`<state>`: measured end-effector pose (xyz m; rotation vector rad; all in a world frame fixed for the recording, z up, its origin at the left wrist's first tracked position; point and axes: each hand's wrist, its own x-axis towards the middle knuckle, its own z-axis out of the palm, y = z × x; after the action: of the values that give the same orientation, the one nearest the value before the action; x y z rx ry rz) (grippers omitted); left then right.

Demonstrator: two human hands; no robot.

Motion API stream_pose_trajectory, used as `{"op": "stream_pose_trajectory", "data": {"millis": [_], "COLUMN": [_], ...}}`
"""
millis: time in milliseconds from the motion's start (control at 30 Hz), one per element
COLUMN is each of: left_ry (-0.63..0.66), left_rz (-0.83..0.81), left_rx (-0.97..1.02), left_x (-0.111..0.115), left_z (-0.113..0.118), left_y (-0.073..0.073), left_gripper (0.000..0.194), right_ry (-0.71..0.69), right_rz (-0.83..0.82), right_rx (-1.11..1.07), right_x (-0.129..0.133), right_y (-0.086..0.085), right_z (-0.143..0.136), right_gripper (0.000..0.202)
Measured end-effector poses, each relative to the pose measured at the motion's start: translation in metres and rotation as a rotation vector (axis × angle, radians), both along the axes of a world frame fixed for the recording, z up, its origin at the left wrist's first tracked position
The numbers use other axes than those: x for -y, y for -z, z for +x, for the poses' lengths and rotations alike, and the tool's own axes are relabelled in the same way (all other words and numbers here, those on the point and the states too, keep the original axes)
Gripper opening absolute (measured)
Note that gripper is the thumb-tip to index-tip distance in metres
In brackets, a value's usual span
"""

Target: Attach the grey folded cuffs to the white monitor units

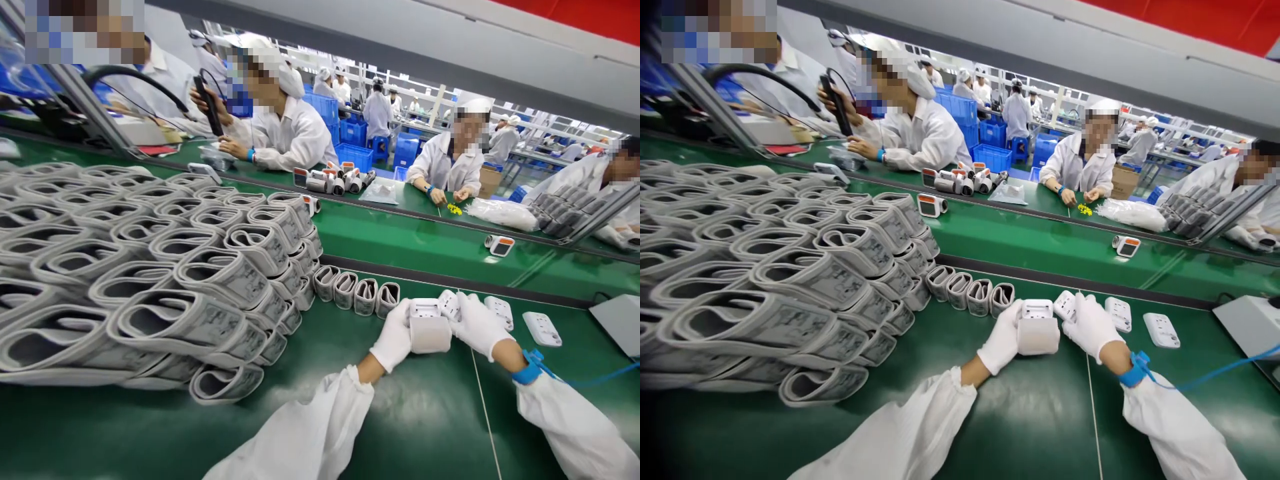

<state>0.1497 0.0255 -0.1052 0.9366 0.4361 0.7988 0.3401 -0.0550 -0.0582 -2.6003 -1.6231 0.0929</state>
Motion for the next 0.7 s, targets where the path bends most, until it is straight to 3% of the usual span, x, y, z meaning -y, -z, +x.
{"op": "stream_pose_trajectory", "data": {"millis": [100, 233, 367, 533, 700], "left_ry": [-0.011, 0.004, 0.058, 0.123, 0.132], "left_rz": [-0.053, -0.089, -0.127, -0.13, 0.176], "left_rx": [-0.015, -0.057, -0.088, -0.136, -0.301], "left_x": [-0.004, -0.004, -0.001, 0.0, -0.008], "left_z": [0.001, -0.002, -0.004, -0.01, -0.021], "left_y": [0.001, 0.001, -0.008, -0.012, 0.003], "left_gripper": [0.044, 0.046, 0.051, 0.043, 0.043], "right_ry": [-0.145, -0.372, -0.339, -0.362, -0.448], "right_rz": [0.235, 0.555, 0.618, 0.657, 0.667], "right_rx": [0.005, -0.457, -0.683, -0.751, -0.802], "right_x": [0.017, 0.027, 0.035, 0.042, 0.038], "right_y": [0.009, 0.04, 0.066, 0.064, 0.058], "right_z": [-0.012, -0.028, -0.036, -0.04, -0.043], "right_gripper": [0.06, 0.045, 0.047, 0.048, 0.054]}}
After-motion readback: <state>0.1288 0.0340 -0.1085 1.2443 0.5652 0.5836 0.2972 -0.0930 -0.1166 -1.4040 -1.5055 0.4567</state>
